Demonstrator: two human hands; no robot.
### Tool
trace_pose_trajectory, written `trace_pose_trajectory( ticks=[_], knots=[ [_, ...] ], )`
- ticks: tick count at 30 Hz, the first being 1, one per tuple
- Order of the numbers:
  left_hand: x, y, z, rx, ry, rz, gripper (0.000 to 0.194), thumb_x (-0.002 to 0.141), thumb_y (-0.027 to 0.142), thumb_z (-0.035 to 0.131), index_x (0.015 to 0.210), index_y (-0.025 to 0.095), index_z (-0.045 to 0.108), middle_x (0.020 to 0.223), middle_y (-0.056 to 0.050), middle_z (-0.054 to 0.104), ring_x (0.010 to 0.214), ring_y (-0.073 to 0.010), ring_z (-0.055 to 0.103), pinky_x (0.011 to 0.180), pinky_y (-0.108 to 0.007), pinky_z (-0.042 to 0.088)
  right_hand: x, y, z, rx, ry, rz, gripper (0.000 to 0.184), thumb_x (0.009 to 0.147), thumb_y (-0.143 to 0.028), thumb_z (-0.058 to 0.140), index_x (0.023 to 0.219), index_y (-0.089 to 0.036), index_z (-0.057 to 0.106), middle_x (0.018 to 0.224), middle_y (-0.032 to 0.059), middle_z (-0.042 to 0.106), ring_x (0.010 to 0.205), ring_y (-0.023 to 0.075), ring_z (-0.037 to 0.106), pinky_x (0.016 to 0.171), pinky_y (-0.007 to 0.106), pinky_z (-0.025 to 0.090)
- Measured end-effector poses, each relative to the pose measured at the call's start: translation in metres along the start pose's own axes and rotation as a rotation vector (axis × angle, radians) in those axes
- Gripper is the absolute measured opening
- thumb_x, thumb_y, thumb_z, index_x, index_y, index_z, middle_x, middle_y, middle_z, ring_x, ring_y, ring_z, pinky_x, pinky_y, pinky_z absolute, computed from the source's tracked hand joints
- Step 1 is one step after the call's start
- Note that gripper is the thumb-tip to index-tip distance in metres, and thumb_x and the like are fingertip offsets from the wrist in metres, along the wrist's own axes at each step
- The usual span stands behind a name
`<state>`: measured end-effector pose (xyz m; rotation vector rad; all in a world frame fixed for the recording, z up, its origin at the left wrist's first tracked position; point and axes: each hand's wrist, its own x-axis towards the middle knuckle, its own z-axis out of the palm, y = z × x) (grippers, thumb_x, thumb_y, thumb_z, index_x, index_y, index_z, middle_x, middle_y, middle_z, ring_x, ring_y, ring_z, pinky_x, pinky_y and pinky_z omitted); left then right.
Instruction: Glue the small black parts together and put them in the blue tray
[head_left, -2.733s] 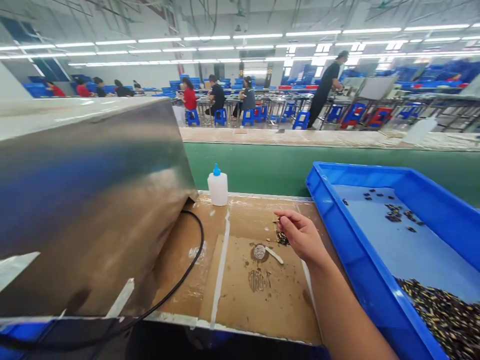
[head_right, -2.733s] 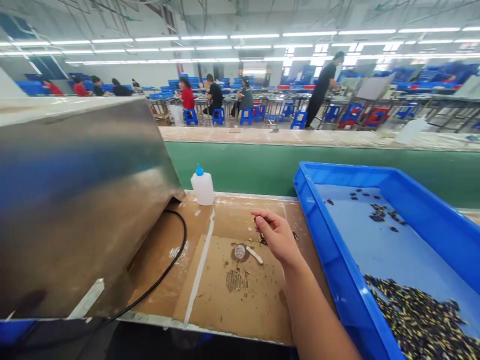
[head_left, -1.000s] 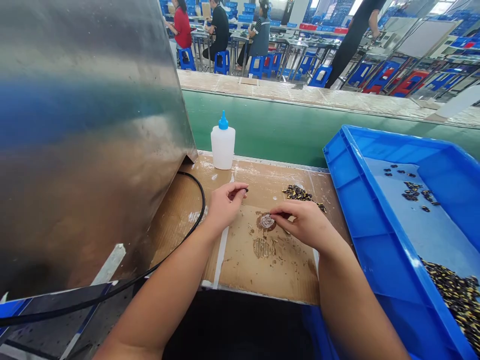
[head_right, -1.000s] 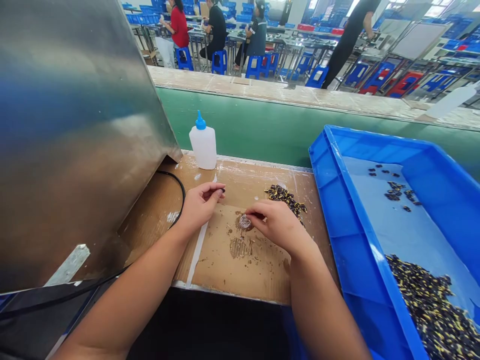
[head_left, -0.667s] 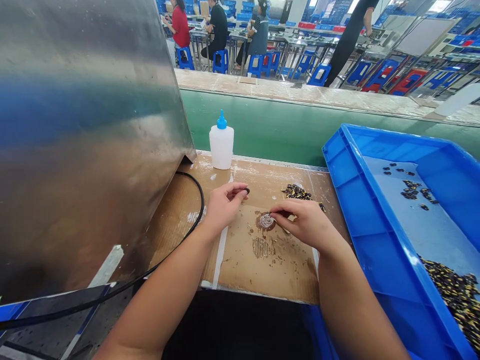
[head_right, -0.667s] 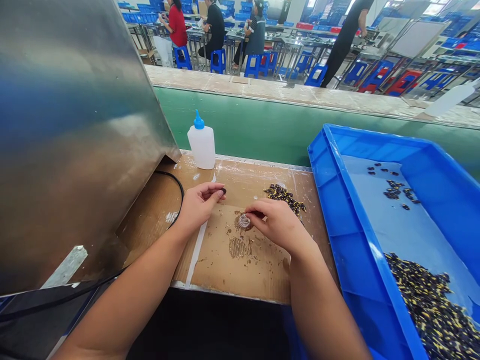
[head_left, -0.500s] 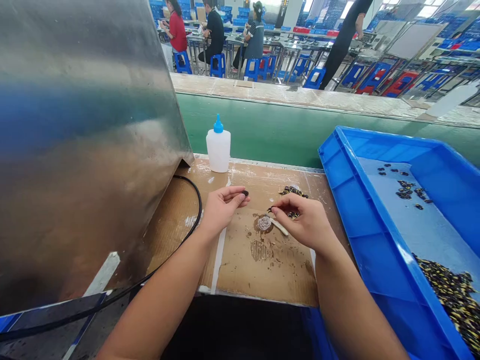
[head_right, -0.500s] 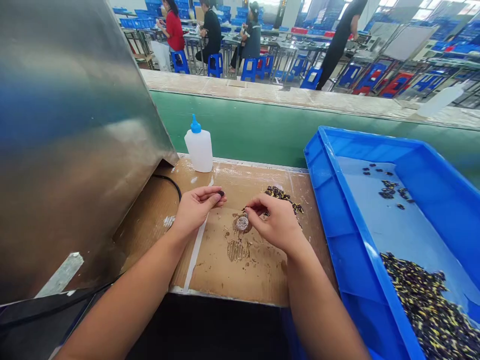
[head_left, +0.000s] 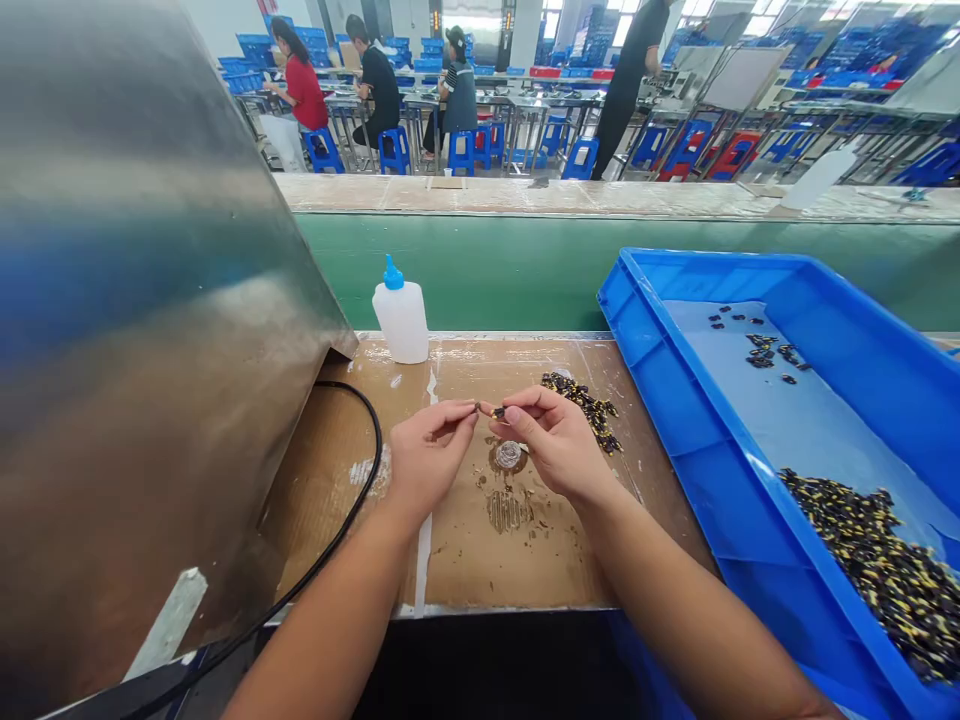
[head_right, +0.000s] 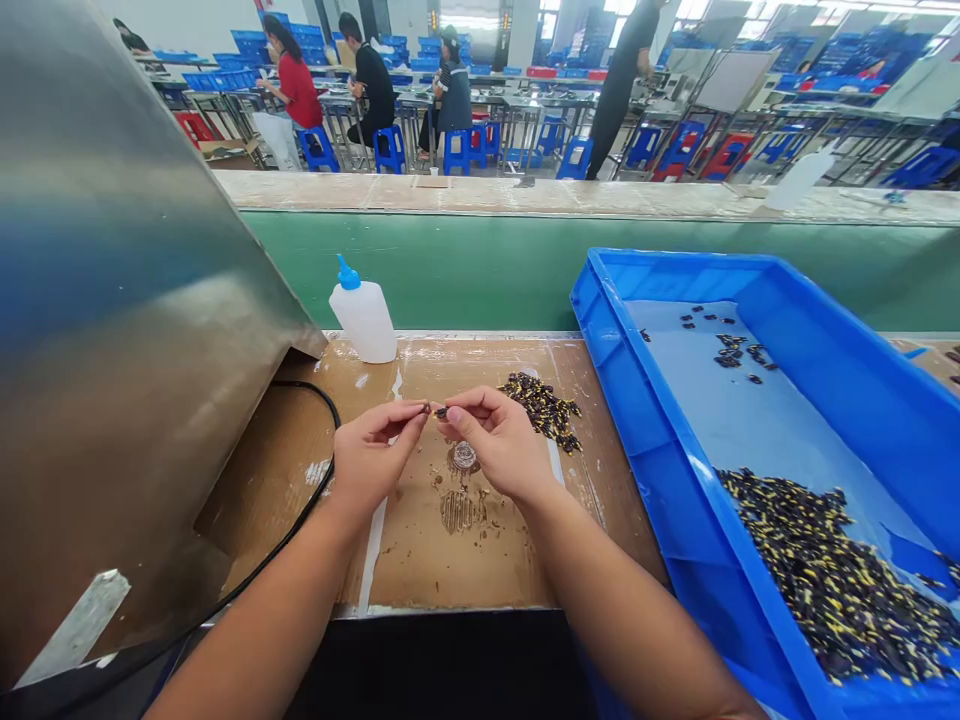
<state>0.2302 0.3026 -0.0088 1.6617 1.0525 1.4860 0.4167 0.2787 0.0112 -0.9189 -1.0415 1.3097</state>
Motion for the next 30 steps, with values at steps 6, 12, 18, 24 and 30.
trace_pose_trajectory(
  ticks=[6, 12, 18, 24, 30],
  knots=[
    [0.001, -0.007, -0.01, 0.319, -0.036, 0.571, 0.029, 0.092, 0.009, 0.075, 0.117, 0.024, 0.079, 0.124, -0.007, 0.079, 0.106, -0.0197, 0.079, 0.099, -0.03, 0.066, 0.002, -0.004, -0.005, 0.182, -0.1, 0.111, 0.033, 0.082, -0.044, 0.094, 0.095, -0.021, 0.074, 0.092, 0.0017, 0.08, 0.094, 0.0169, 0.081, 0.093, 0.034, 0.069],
    [0.006, -0.002, -0.017, 0.271, -0.134, 0.554, 0.029, 0.092, 0.011, 0.077, 0.116, 0.028, 0.081, 0.124, -0.006, 0.079, 0.103, -0.02, 0.08, 0.096, -0.03, 0.067, 0.005, -0.008, -0.009, 0.216, -0.146, 0.157, 0.029, 0.083, -0.039, 0.093, 0.093, -0.02, 0.074, 0.092, 0.0017, 0.079, 0.09, 0.015, 0.08, 0.093, 0.033, 0.069],
    [0.006, 0.01, -0.005, -0.328, -0.065, -0.163, 0.01, 0.081, 0.031, 0.093, 0.084, 0.025, 0.085, 0.097, -0.008, 0.083, 0.094, -0.0196, 0.08, 0.089, -0.027, 0.066, 0.002, -0.011, -0.004, 0.172, -0.122, 0.072, 0.025, 0.086, -0.042, 0.09, 0.097, -0.023, 0.076, 0.092, 0.0004, 0.079, 0.088, 0.0154, 0.08, 0.081, 0.028, 0.069],
    [0.01, 0.014, -0.004, -0.831, -0.018, -0.583, 0.032, 0.057, 0.035, 0.107, 0.072, 0.023, 0.081, 0.09, -0.004, 0.082, 0.076, -0.0111, 0.077, 0.072, -0.013, 0.062, -0.011, -0.014, 0.005, -0.266, -0.004, -0.253, 0.017, 0.097, -0.036, 0.078, 0.11, -0.026, 0.082, 0.098, 0.0032, 0.082, 0.084, 0.0155, 0.078, 0.076, 0.03, 0.067],
    [0.01, 0.016, -0.006, -0.871, -0.07, -0.573, 0.031, 0.061, 0.036, 0.106, 0.073, 0.023, 0.081, 0.089, -0.001, 0.081, 0.075, -0.0078, 0.074, 0.074, -0.013, 0.062, -0.021, -0.02, 0.014, -0.605, -0.01, -0.633, 0.024, 0.101, -0.019, 0.071, 0.12, -0.03, 0.08, 0.113, 0.0007, 0.083, 0.096, 0.0164, 0.08, 0.091, 0.034, 0.068]
  ],
)
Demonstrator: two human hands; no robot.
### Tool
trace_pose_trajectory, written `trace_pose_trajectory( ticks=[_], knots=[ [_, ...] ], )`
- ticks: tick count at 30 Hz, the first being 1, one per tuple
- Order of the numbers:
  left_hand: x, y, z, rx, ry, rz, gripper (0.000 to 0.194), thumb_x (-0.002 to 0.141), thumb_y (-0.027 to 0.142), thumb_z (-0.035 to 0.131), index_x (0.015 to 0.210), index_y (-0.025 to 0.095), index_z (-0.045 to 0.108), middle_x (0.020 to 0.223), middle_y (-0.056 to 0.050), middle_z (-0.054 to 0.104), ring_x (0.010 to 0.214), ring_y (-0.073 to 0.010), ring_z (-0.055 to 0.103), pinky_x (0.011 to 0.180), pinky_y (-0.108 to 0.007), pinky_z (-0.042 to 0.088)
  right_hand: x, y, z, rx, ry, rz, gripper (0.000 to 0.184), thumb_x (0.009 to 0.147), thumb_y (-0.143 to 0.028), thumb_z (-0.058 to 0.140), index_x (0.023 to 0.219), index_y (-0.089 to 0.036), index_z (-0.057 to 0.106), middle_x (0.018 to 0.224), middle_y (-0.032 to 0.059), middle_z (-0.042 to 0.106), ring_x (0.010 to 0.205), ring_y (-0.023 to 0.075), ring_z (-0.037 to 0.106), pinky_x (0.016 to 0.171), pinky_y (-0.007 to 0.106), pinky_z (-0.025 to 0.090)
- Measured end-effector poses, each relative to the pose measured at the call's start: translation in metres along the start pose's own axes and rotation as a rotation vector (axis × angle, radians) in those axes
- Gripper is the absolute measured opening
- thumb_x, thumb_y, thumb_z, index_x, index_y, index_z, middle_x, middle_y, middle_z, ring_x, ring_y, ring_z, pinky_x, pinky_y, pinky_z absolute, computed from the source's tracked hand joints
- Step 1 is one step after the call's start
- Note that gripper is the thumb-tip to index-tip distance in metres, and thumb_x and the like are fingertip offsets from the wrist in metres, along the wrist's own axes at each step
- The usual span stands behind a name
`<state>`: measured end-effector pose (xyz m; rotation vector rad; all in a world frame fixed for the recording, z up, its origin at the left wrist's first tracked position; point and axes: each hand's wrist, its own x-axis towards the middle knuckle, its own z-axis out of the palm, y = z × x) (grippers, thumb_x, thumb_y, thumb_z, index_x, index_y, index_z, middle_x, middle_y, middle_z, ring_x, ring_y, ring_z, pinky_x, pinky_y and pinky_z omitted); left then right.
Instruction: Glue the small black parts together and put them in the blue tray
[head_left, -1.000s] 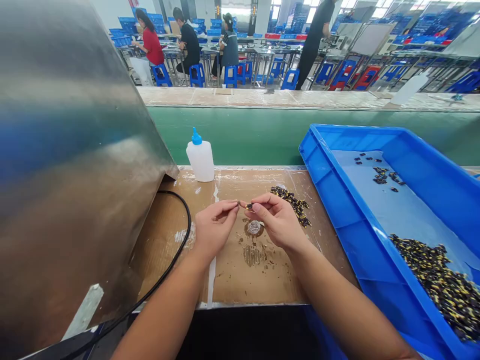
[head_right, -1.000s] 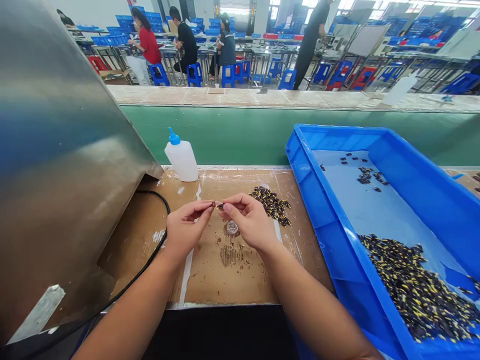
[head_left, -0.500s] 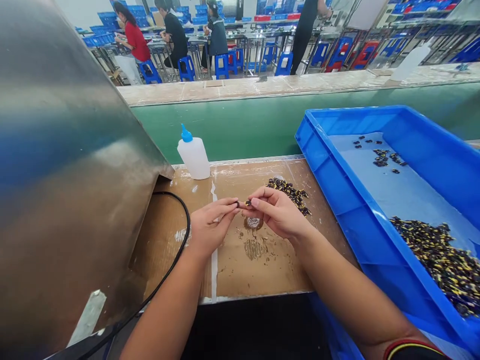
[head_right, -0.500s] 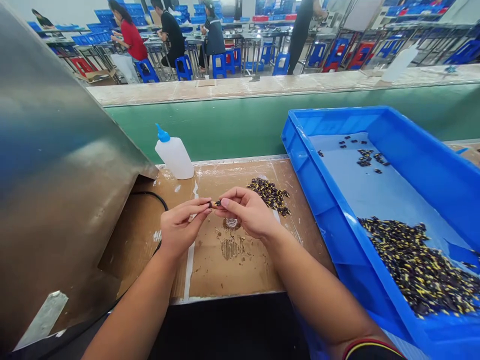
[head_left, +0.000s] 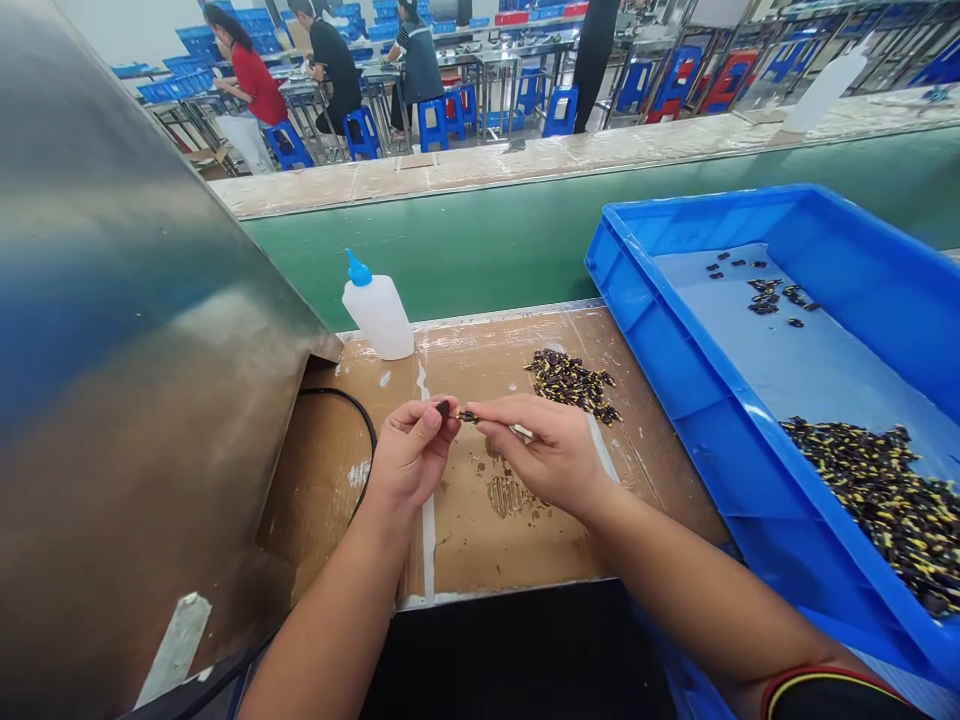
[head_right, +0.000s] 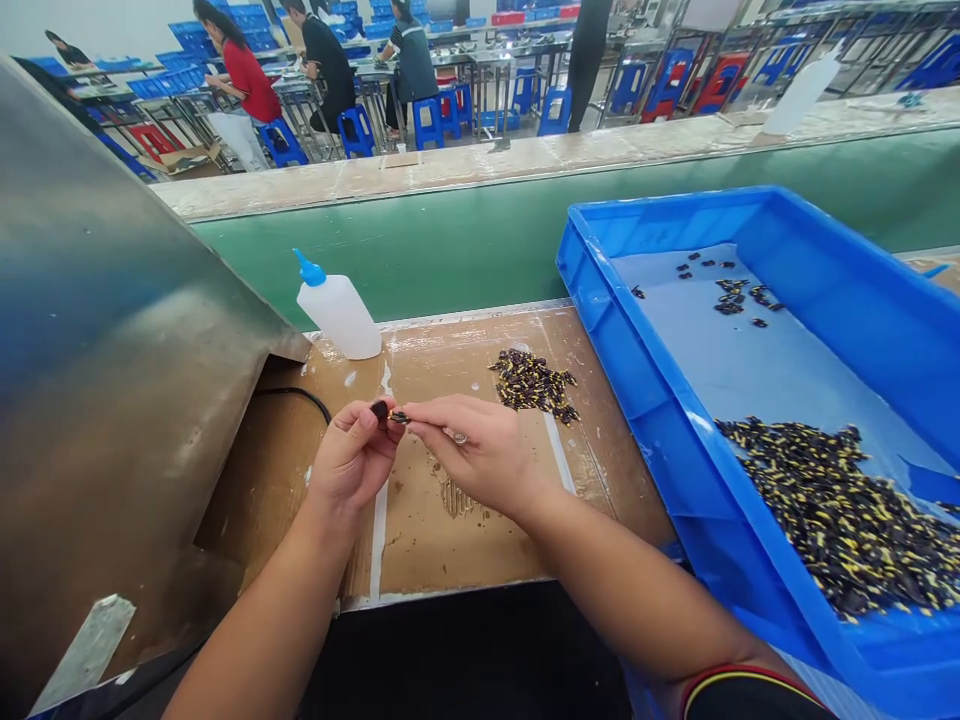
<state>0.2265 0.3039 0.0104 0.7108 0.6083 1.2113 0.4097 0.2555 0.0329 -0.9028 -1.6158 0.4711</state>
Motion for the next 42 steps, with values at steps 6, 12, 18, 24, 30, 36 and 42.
trace_pose_trajectory(
  ticks=[6, 12, 18, 24, 30, 36, 42],
  knots=[
    [0.0, -0.005, -0.004, 0.059, -0.029, 0.006, 0.027, 0.065, 0.037, 0.104, 0.074, 0.025, 0.081, 0.094, -0.003, 0.081, 0.077, -0.0105, 0.074, 0.073, -0.018, 0.063, 0.0, -0.003, 0.003, -0.048, 0.005, -0.073, 0.026, 0.1, -0.017, 0.069, 0.119, -0.031, 0.079, 0.116, 0.0008, 0.082, 0.101, 0.0187, 0.081, 0.09, 0.036, 0.071],
    [0.001, -0.004, -0.004, 0.076, -0.03, 0.017, 0.027, 0.066, 0.036, 0.104, 0.071, 0.024, 0.08, 0.094, -0.004, 0.08, 0.076, -0.0104, 0.072, 0.072, -0.019, 0.062, 0.001, -0.002, 0.003, -0.054, 0.025, -0.102, 0.026, 0.099, -0.013, 0.071, 0.118, -0.028, 0.08, 0.113, 0.003, 0.083, 0.099, 0.0184, 0.082, 0.089, 0.034, 0.07],
    [-0.001, -0.002, -0.001, 0.079, -0.065, 0.013, 0.025, 0.068, 0.036, 0.102, 0.071, 0.024, 0.081, 0.094, -0.005, 0.08, 0.074, -0.0089, 0.071, 0.072, -0.017, 0.062, 0.001, -0.002, 0.003, -0.085, 0.031, -0.115, 0.026, 0.099, -0.014, 0.071, 0.118, -0.03, 0.08, 0.113, 0.0016, 0.083, 0.097, 0.0183, 0.082, 0.089, 0.034, 0.071],
    [-0.002, -0.002, -0.001, 0.089, -0.083, 0.022, 0.022, 0.07, 0.034, 0.102, 0.073, 0.024, 0.082, 0.095, -0.005, 0.081, 0.073, -0.0082, 0.072, 0.073, -0.015, 0.061, 0.0, -0.004, 0.002, -0.094, 0.012, -0.071, 0.023, 0.1, -0.017, 0.07, 0.116, -0.031, 0.08, 0.113, 0.0008, 0.083, 0.098, 0.0191, 0.082, 0.088, 0.035, 0.071],
    [-0.002, 0.0, 0.001, 0.148, -0.086, 0.072, 0.021, 0.07, 0.035, 0.101, 0.073, 0.025, 0.082, 0.095, -0.007, 0.08, 0.08, -0.0129, 0.075, 0.076, -0.021, 0.063, 0.0, -0.003, 0.001, -0.096, 0.024, -0.081, 0.022, 0.101, -0.017, 0.071, 0.116, -0.03, 0.08, 0.112, 0.0018, 0.083, 0.097, 0.0182, 0.082, 0.088, 0.034, 0.071],
    [-0.002, -0.001, 0.003, 0.199, -0.109, 0.121, 0.019, 0.072, 0.035, 0.1, 0.076, 0.025, 0.084, 0.094, -0.007, 0.08, 0.081, -0.015, 0.075, 0.082, -0.027, 0.064, -0.001, -0.002, 0.001, -0.108, 0.007, -0.049, 0.022, 0.102, -0.018, 0.068, 0.115, -0.031, 0.08, 0.115, 0.0015, 0.083, 0.101, 0.019, 0.081, 0.092, 0.036, 0.07],
    [-0.002, -0.002, 0.007, 0.166, -0.134, 0.123, 0.016, 0.074, 0.033, 0.099, 0.077, 0.026, 0.084, 0.094, -0.006, 0.081, 0.077, -0.0114, 0.073, 0.08, -0.023, 0.064, -0.001, -0.001, 0.0, -0.069, 0.013, -0.069, 0.023, 0.101, -0.015, 0.068, 0.116, -0.029, 0.08, 0.114, 0.0029, 0.083, 0.1, 0.0185, 0.081, 0.091, 0.034, 0.07]
  ],
)
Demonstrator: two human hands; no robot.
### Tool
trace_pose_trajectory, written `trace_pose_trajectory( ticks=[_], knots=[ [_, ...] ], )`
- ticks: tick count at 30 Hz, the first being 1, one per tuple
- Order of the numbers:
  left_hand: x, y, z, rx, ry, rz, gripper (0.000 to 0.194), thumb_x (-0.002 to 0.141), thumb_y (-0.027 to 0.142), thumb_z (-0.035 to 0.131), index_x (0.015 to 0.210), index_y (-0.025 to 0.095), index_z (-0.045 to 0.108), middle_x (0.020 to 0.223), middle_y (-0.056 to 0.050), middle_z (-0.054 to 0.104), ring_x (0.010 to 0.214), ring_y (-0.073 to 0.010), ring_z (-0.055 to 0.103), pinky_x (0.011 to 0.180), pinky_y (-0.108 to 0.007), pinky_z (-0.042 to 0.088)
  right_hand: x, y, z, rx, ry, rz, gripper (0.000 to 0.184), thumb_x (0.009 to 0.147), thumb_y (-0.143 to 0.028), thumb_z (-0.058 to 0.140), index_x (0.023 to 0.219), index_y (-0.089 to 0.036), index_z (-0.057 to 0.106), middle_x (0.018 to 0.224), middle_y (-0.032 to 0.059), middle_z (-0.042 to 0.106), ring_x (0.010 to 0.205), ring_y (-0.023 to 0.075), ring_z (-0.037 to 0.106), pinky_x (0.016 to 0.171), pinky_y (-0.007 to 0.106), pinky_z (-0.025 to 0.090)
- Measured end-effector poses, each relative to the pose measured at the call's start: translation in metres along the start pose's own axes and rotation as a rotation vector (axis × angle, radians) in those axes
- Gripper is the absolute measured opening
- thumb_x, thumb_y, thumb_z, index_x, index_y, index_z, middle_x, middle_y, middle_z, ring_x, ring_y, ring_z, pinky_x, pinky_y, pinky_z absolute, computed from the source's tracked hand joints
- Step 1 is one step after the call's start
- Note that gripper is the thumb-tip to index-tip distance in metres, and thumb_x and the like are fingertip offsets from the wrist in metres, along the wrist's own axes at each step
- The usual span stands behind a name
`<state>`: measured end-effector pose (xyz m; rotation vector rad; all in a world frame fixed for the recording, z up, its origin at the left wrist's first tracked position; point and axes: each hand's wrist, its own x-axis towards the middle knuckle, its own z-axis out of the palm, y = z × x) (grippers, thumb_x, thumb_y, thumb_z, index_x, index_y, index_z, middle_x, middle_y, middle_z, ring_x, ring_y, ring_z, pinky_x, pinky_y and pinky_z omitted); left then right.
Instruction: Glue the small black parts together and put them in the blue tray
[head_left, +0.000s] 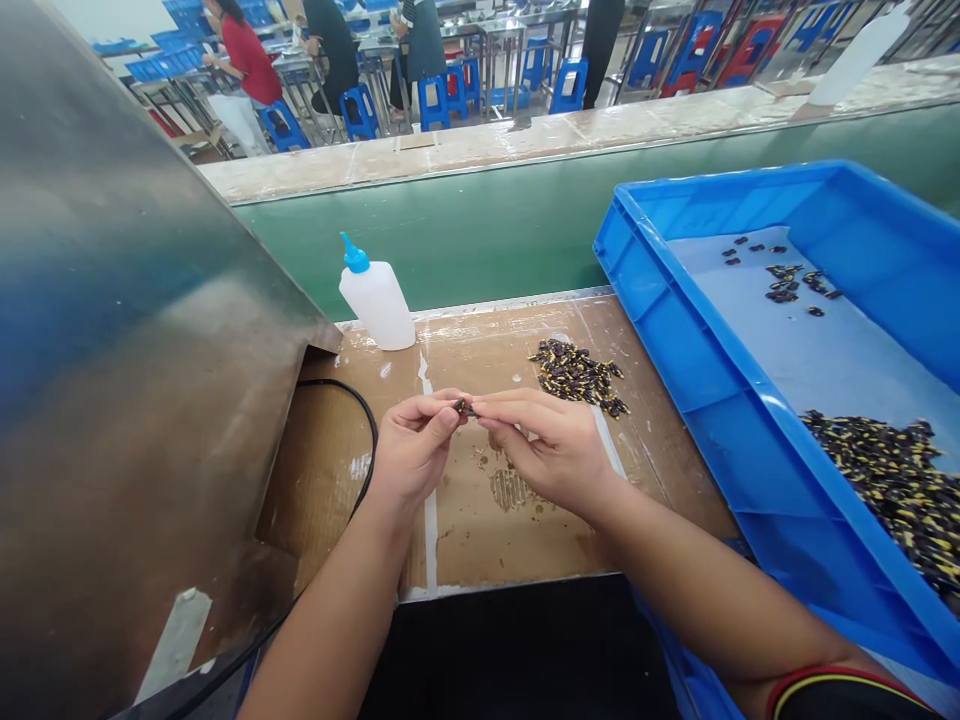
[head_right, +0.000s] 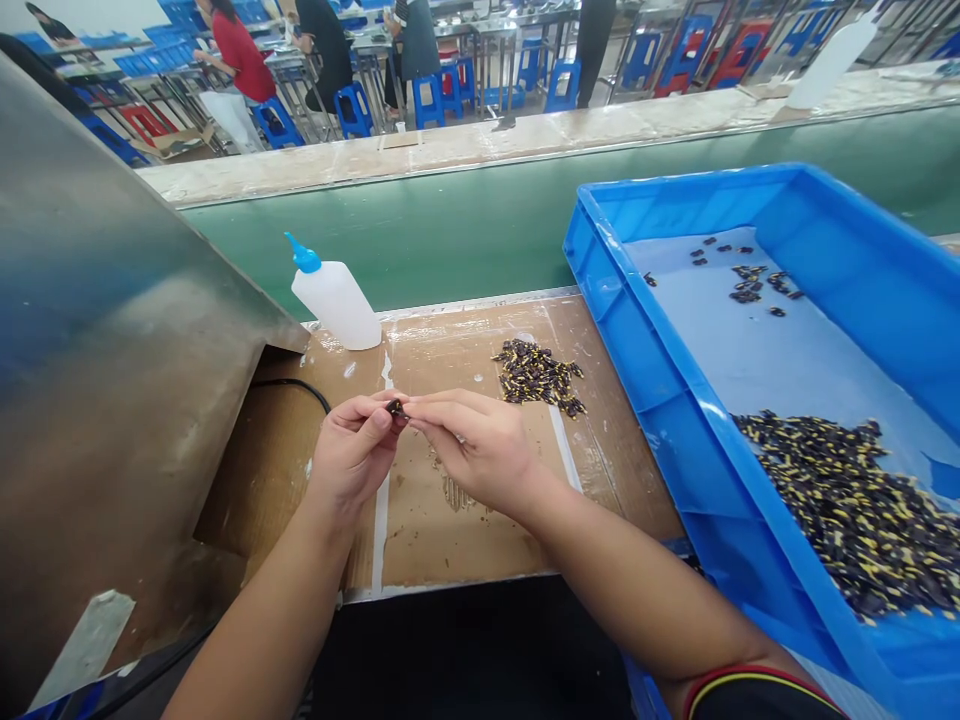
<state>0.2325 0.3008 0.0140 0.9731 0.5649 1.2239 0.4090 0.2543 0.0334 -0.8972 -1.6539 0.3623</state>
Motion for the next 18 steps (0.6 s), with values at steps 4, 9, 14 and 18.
trace_pose_trajectory(
  ticks=[4, 9, 14, 18],
  knots=[
    [0.0, -0.001, -0.001, 0.033, 0.023, 0.027, 0.017, 0.074, 0.034, 0.099, 0.077, 0.027, 0.084, 0.095, -0.007, 0.081, 0.082, -0.015, 0.076, 0.084, -0.028, 0.065, 0.0, -0.001, 0.0, -0.019, -0.004, 0.013, 0.024, 0.102, -0.016, 0.067, 0.115, -0.031, 0.081, 0.115, 0.0015, 0.083, 0.1, 0.0191, 0.081, 0.089, 0.035, 0.071],
    [-0.004, -0.009, -0.011, 0.207, 0.046, 0.131, 0.011, 0.081, 0.03, 0.094, 0.086, 0.027, 0.085, 0.108, -0.008, 0.082, 0.099, -0.0219, 0.079, 0.098, -0.036, 0.065, -0.002, 0.0, 0.001, -0.072, 0.011, 0.009, 0.024, 0.101, -0.017, 0.069, 0.115, -0.032, 0.081, 0.115, 0.0003, 0.083, 0.1, 0.0193, 0.081, 0.091, 0.036, 0.071],
    [-0.007, -0.014, -0.016, 0.37, 0.03, 0.203, 0.013, 0.087, 0.027, 0.088, 0.1, 0.028, 0.086, 0.122, -0.009, 0.079, 0.111, -0.0245, 0.078, 0.105, -0.039, 0.065, -0.002, 0.005, 0.001, -0.089, 0.054, -0.014, 0.026, 0.101, -0.015, 0.068, 0.117, -0.032, 0.08, 0.115, 0.0008, 0.083, 0.101, 0.0199, 0.081, 0.092, 0.037, 0.07],
    [-0.007, -0.012, -0.011, 0.4, 0.035, 0.233, 0.013, 0.09, 0.029, 0.085, 0.104, 0.029, 0.085, 0.125, -0.01, 0.078, 0.114, -0.0244, 0.077, 0.105, -0.039, 0.065, -0.001, 0.007, 0.001, -0.133, 0.058, -0.052, 0.027, 0.101, -0.014, 0.068, 0.119, -0.031, 0.077, 0.117, 0.0023, 0.082, 0.102, 0.0196, 0.081, 0.092, 0.037, 0.07]
  ],
)
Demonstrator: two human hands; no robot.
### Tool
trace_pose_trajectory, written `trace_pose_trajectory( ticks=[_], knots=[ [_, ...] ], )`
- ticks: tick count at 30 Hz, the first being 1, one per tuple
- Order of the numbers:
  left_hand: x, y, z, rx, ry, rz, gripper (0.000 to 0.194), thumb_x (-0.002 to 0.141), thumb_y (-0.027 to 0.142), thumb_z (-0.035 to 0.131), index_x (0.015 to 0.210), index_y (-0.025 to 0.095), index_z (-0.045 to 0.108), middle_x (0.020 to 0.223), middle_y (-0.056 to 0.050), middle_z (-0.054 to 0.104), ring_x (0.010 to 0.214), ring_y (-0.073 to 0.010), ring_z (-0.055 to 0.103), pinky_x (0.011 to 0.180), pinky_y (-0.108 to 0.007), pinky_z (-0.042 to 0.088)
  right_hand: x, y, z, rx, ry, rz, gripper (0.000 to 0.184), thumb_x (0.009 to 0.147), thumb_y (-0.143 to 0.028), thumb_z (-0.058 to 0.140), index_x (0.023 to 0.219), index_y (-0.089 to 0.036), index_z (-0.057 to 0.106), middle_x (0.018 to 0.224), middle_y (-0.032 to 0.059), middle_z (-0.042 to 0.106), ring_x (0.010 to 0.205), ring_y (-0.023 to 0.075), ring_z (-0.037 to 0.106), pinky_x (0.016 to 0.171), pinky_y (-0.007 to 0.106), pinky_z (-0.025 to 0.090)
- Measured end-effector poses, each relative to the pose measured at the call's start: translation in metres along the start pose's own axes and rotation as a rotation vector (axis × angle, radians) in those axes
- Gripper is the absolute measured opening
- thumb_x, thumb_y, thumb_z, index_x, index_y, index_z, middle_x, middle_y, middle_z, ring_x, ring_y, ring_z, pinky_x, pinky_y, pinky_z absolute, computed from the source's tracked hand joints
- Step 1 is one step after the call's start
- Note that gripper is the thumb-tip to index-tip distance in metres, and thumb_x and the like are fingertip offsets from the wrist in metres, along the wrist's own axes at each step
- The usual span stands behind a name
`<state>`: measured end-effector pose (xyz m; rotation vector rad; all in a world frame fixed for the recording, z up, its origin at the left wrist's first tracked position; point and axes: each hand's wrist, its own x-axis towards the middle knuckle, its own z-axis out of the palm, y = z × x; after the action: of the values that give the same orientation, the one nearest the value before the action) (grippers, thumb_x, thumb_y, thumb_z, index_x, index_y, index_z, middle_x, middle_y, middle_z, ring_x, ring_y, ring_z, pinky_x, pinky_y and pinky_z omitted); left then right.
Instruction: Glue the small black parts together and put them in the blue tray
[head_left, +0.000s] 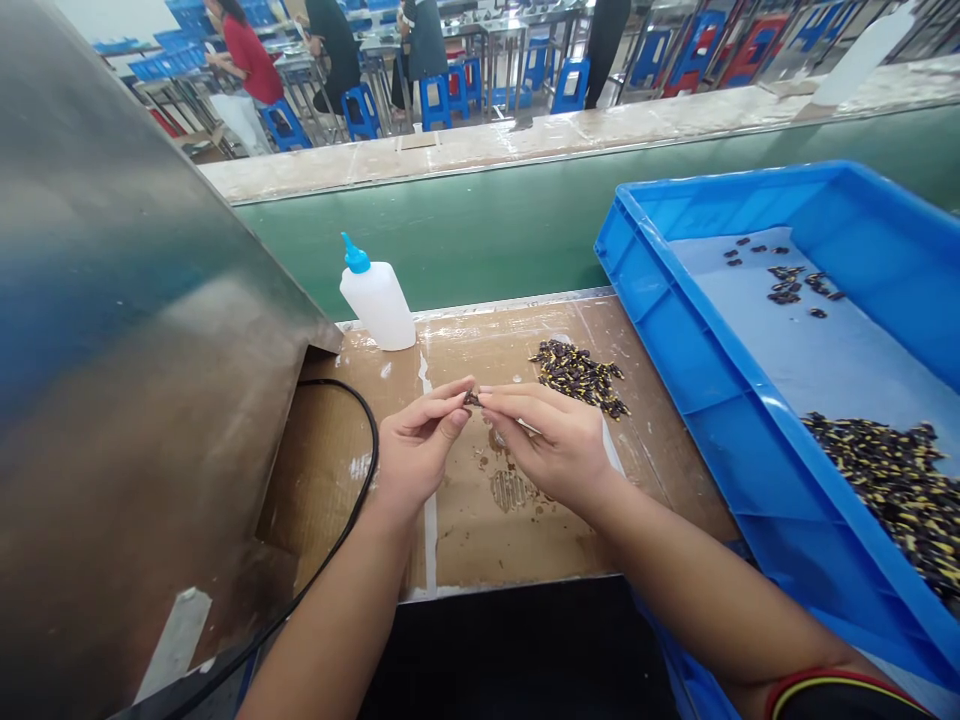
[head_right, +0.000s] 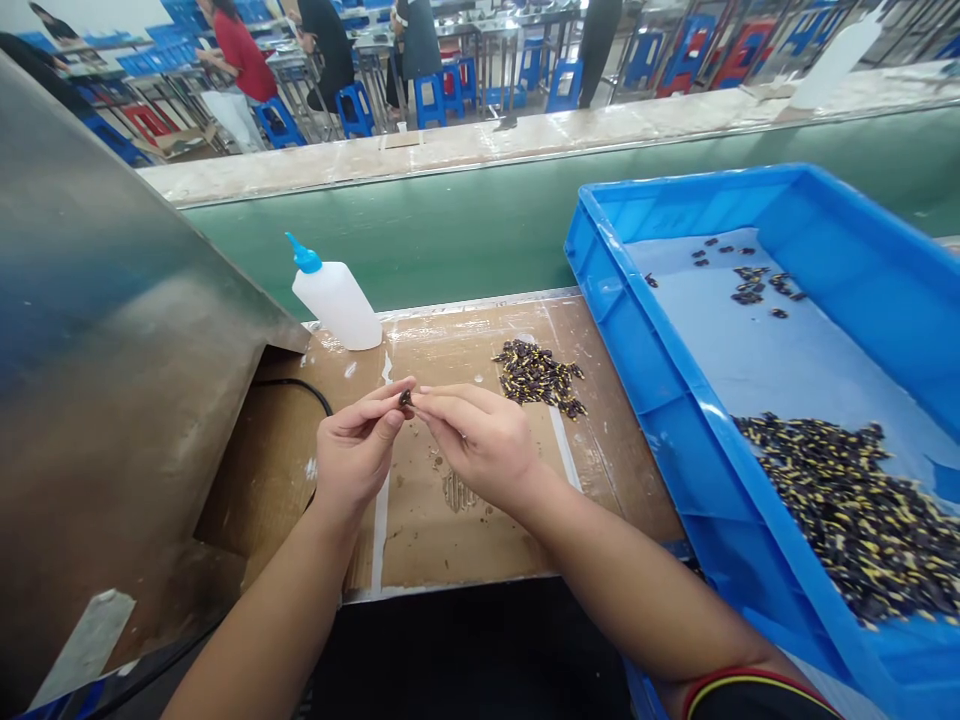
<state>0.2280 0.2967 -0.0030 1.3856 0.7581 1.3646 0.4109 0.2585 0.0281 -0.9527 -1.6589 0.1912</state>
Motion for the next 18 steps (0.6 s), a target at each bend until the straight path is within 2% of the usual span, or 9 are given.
trace_pose_trajectory(
  ticks=[7, 15, 18],
  knots=[
    [0.0, 0.009, 0.006, 0.289, 0.04, 0.208, 0.015, 0.094, 0.024, 0.079, 0.108, 0.026, 0.084, 0.123, -0.009, 0.079, 0.113, -0.0227, 0.076, 0.105, -0.039, 0.064, -0.002, 0.007, 0.003, -0.093, 0.036, -0.042, 0.023, 0.098, -0.014, 0.069, 0.114, -0.03, 0.073, 0.111, 0.0019, 0.083, 0.102, 0.0203, 0.081, 0.092, 0.037, 0.069],
    [0.004, -0.003, -0.001, 0.367, -0.021, 0.345, 0.023, 0.096, 0.018, 0.076, 0.116, 0.028, 0.082, 0.125, -0.009, 0.077, 0.113, -0.0227, 0.075, 0.104, -0.041, 0.062, 0.002, 0.006, 0.001, 0.025, 0.023, -0.013, 0.013, 0.1, -0.012, 0.067, 0.102, -0.023, 0.072, 0.102, 0.0057, 0.079, 0.1, 0.0183, 0.078, 0.087, 0.034, 0.066],
    [0.005, -0.007, -0.005, 0.447, -0.026, 0.388, 0.026, 0.096, 0.018, 0.075, 0.12, 0.027, 0.08, 0.124, -0.009, 0.077, 0.108, -0.0212, 0.075, 0.095, -0.037, 0.064, 0.005, 0.014, 0.0, 0.097, 0.02, 0.008, 0.008, 0.1, -0.015, 0.068, 0.098, -0.022, 0.071, 0.107, 0.0071, 0.078, 0.104, 0.018, 0.076, 0.092, 0.036, 0.065]
  ],
)
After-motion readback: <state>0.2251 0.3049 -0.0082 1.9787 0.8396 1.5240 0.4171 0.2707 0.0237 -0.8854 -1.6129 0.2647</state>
